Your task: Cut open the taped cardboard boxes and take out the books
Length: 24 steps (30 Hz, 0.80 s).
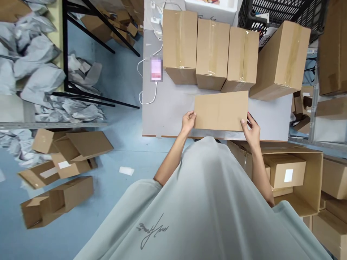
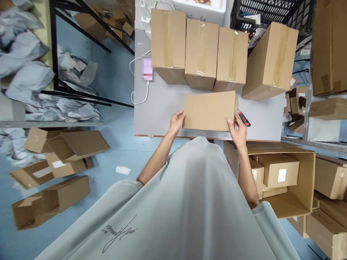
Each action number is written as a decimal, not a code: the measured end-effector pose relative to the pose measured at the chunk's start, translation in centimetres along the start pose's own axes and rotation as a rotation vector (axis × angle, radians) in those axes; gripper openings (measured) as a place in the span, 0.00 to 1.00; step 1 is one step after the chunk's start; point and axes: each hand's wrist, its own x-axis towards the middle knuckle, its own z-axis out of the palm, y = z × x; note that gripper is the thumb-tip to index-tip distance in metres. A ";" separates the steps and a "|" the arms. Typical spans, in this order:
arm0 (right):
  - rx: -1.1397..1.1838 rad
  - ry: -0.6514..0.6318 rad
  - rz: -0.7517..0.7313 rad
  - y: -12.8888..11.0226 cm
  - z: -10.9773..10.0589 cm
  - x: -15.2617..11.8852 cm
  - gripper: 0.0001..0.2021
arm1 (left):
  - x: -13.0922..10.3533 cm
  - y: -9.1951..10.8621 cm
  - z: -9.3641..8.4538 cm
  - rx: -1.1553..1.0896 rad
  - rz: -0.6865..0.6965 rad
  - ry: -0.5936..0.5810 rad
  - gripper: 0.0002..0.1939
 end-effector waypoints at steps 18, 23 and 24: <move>-0.229 -0.188 -0.089 2.7 11.5 0.3 0.45 | -0.2 -1.1 -7.2 0.130 0.126 0.218 0.22; -0.257 -0.222 -0.097 3.5 12.4 -0.1 0.46 | -2.0 -0.4 -6.4 0.149 0.153 0.182 0.23; -0.268 -0.203 -0.093 4.0 12.0 0.0 0.47 | -2.3 -0.3 -6.3 0.131 0.174 0.154 0.25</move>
